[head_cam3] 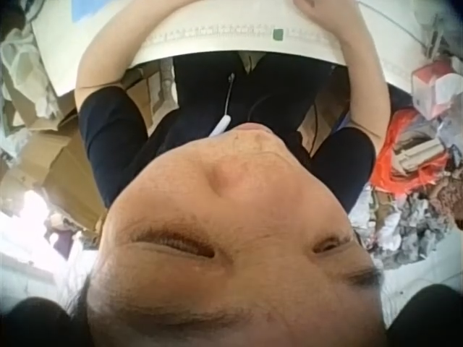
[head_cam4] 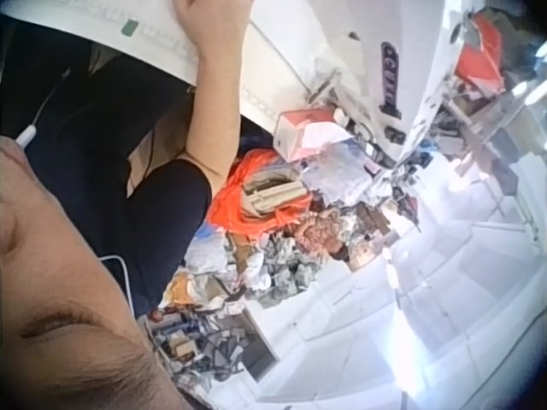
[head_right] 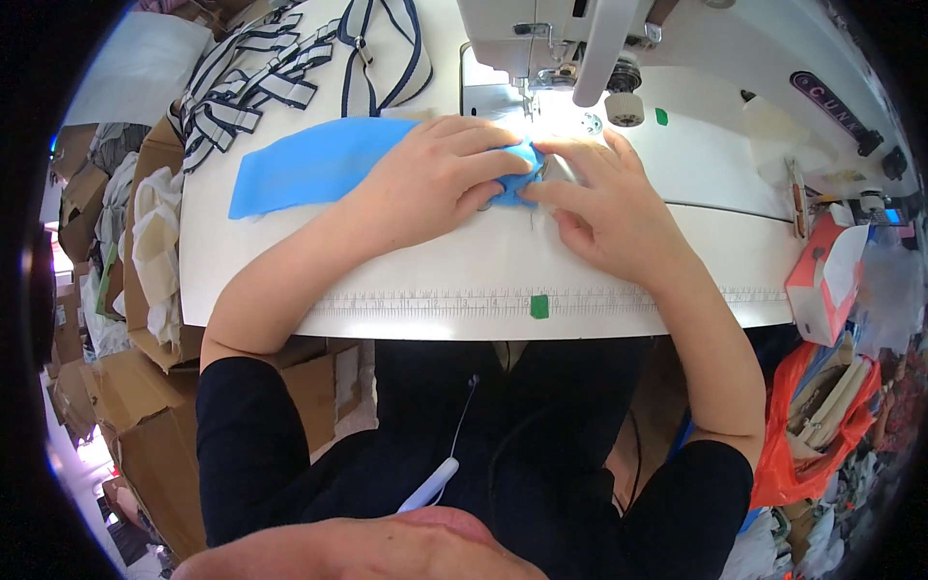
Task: Sewing fabric strips and components together using an industrial sewing machine in a workshop.
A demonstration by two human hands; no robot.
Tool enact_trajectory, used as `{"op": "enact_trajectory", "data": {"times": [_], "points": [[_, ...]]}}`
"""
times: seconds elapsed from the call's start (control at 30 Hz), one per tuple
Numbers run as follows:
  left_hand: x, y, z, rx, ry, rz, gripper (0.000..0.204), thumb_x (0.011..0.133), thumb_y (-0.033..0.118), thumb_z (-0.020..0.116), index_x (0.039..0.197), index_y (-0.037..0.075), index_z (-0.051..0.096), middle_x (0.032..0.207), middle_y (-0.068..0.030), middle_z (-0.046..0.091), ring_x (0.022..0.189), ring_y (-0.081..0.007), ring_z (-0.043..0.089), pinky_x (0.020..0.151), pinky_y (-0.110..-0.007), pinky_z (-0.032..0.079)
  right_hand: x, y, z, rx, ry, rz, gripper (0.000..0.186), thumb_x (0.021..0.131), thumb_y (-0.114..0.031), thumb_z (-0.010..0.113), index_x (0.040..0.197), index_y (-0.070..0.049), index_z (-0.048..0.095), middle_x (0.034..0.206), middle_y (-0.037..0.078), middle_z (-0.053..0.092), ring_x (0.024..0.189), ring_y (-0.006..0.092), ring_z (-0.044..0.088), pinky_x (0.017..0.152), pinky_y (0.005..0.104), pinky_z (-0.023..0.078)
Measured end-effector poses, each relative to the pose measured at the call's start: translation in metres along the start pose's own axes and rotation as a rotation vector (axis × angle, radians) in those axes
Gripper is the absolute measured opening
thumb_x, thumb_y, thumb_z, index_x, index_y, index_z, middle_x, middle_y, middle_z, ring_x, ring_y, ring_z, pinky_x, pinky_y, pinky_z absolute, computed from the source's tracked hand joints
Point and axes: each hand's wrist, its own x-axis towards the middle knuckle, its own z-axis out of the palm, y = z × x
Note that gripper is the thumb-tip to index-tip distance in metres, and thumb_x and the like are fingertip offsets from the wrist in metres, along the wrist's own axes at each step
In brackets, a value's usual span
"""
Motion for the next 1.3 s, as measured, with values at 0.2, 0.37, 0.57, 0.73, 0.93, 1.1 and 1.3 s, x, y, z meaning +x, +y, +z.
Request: {"op": "enact_trajectory", "data": {"times": [0.2, 0.37, 0.57, 0.73, 0.93, 1.1, 1.3], "points": [[0.0011, -0.0015, 0.0025, -0.002, 0.035, 0.033, 0.023, 0.080, 0.010, 0.067, 0.103, 0.013, 0.064, 0.115, -0.0033, 0.062, 0.111, -0.0248, 0.056, 0.092, -0.038, 0.044, -0.0030, -0.0010, -0.0010, 0.117, 0.035, 0.103, 0.037, 0.074, -0.007, 0.063, 0.112, -0.010, 0.060, 0.127, 0.008, 0.054, 0.114, 0.0247, 0.054, 0.112, 0.0517, 0.024], [-0.0005, -0.0032, 0.0036, 0.005, 0.033, 0.035, 0.025, 0.080, 0.011, 0.068, 0.105, 0.012, 0.063, 0.115, -0.0041, 0.062, 0.111, -0.0261, 0.056, 0.093, -0.039, 0.044, -0.0023, 0.0012, -0.0001, 0.049, 0.010, 0.064, 0.034, 0.076, -0.009, 0.062, 0.110, -0.010, 0.060, 0.129, 0.008, 0.054, 0.116, 0.0251, 0.053, 0.113, 0.0527, 0.023], [-0.0018, -0.0017, 0.0021, -0.019, 0.016, 0.007, 0.026, 0.081, 0.014, 0.068, 0.106, 0.011, 0.060, 0.116, -0.0062, 0.062, 0.112, -0.0282, 0.056, 0.094, -0.039, 0.044, -0.0038, 0.0015, -0.0004, 0.015, -0.016, 0.031, 0.029, 0.077, -0.009, 0.062, 0.106, -0.013, 0.063, 0.130, 0.008, 0.054, 0.115, 0.0249, 0.054, 0.112, 0.0537, 0.023], [-0.0017, -0.0005, -0.0008, -0.012, 0.007, 0.036, 0.025, 0.082, 0.016, 0.068, 0.106, 0.011, 0.061, 0.118, -0.0072, 0.061, 0.112, -0.0285, 0.055, 0.094, -0.040, 0.044, -0.0058, 0.0022, 0.0003, 0.003, -0.017, 0.027, 0.027, 0.077, -0.009, 0.062, 0.104, -0.015, 0.064, 0.130, 0.008, 0.054, 0.114, 0.0245, 0.055, 0.112, 0.0541, 0.024], [-0.0016, 0.0011, -0.0005, 0.004, 0.024, 0.040, 0.023, 0.082, 0.017, 0.068, 0.104, 0.011, 0.063, 0.118, -0.0069, 0.061, 0.112, -0.0281, 0.055, 0.094, -0.040, 0.044, -0.0059, 0.0042, 0.0009, -0.023, 0.011, -0.006, 0.026, 0.078, -0.008, 0.062, 0.103, -0.015, 0.065, 0.130, 0.008, 0.054, 0.115, 0.0243, 0.055, 0.111, 0.0546, 0.024], [-0.0014, 0.0010, -0.0002, 0.028, 0.041, 0.055, 0.024, 0.080, 0.017, 0.070, 0.102, 0.011, 0.064, 0.119, -0.0061, 0.060, 0.110, -0.0271, 0.056, 0.092, -0.040, 0.045, -0.0053, 0.0046, 0.0005, -0.012, -0.018, 0.013, 0.026, 0.078, -0.008, 0.061, 0.102, -0.016, 0.066, 0.130, 0.008, 0.054, 0.122, 0.0250, 0.051, 0.111, 0.0544, 0.024], [-0.0021, -0.0009, 0.0048, 0.056, 0.077, 0.057, 0.024, 0.078, 0.017, 0.071, 0.100, 0.012, 0.065, 0.113, -0.0040, 0.062, 0.108, -0.0249, 0.057, 0.089, -0.038, 0.046, -0.0041, -0.0020, -0.0008, -0.050, -0.001, 0.014, 0.025, 0.077, -0.009, 0.063, 0.101, -0.016, 0.066, 0.129, 0.007, 0.055, 0.124, 0.0240, 0.050, 0.111, 0.0548, 0.024]]}}
